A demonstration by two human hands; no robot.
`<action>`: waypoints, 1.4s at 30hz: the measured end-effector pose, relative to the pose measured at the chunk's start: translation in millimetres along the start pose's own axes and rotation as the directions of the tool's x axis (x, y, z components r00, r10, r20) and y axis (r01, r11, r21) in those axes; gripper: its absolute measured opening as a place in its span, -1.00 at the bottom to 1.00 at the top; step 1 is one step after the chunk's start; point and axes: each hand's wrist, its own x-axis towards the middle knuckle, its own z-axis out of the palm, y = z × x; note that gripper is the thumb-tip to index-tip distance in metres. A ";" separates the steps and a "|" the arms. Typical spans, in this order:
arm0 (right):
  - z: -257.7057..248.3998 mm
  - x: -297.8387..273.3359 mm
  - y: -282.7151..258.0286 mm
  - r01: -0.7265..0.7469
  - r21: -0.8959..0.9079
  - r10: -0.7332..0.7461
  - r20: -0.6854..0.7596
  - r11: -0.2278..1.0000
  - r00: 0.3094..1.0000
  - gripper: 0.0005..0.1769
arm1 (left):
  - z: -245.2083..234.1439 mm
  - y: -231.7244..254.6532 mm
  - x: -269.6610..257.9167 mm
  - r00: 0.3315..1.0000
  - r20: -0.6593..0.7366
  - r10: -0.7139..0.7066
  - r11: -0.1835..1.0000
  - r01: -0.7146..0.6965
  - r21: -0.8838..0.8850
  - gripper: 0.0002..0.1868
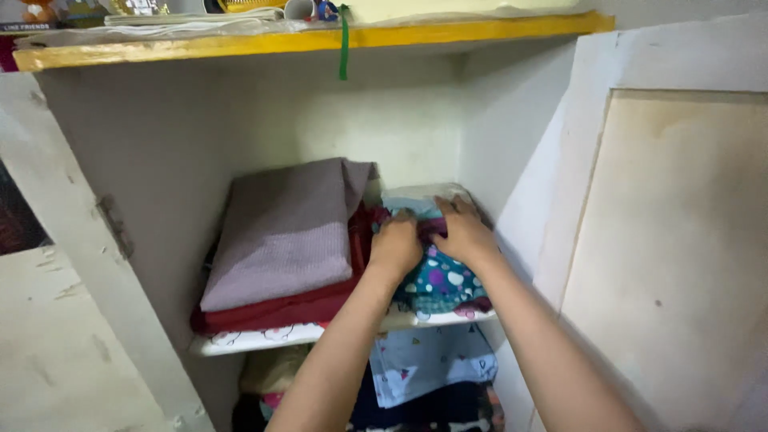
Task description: Organize and stack folded clothes from the floor into a closet shelf.
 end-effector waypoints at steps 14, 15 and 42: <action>-55.0 -78.9 -28.2 0.148 0.148 -0.095 -0.321 0.978 0.942 -0.38 | -59.2 -11.5 -58.5 0.934 -0.325 0.145 0.937 -0.236 -0.259 -0.47; -63.3 -88.6 -34.8 0.119 0.181 -0.060 -0.302 0.976 0.951 -0.42 | -63.9 -12.2 -66.4 0.922 -0.357 0.149 0.929 -0.255 -0.269 -0.49; -45.7 -325.7 -125.7 0.112 0.641 0.067 -0.248 0.760 0.966 -0.48 | -86.0 -23.6 -321.0 0.941 -0.332 -0.070 0.634 -0.215 -0.743 -0.48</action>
